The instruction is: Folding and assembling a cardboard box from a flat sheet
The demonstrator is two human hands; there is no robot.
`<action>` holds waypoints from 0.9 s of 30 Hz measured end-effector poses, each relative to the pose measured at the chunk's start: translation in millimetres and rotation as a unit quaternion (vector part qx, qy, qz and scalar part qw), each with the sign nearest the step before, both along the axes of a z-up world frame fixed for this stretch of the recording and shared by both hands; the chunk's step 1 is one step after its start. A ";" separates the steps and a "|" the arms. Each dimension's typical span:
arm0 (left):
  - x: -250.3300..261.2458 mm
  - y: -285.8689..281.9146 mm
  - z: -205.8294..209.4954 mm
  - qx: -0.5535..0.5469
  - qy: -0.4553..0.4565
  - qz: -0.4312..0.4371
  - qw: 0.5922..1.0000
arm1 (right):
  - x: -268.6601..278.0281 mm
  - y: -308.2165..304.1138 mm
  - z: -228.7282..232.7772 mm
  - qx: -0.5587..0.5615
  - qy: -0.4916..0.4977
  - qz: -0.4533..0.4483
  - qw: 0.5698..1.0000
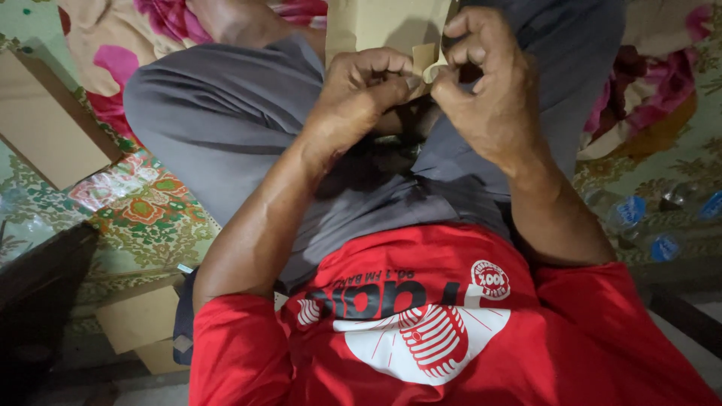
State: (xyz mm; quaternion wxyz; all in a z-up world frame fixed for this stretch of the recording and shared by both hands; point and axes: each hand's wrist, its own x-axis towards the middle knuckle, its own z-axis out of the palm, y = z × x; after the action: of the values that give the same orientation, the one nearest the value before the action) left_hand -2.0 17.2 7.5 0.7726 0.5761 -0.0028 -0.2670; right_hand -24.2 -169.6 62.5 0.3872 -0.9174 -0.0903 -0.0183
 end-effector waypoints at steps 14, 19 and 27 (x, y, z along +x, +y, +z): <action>1.0 6.5 -1.7 -0.047 -0.039 -0.034 0.998 | 2.3 -3.6 -8.0 0.047 0.028 -0.003 0.999; 1.3 6.8 -6.6 -0.044 -0.048 -0.049 0.997 | 2.8 -8.7 -9.5 0.050 0.014 0.033 0.998; -0.3 1.6 -12.2 -0.025 -0.043 -0.027 0.998 | 4.4 -4.9 -9.3 0.113 0.053 0.025 0.992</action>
State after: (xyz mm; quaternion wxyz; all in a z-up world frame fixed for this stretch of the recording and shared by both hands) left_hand -2.3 18.8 -4.7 0.7786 0.5670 -0.0589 -0.2625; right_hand -19.8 -174.5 53.2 0.4931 -0.8648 -0.0894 0.0301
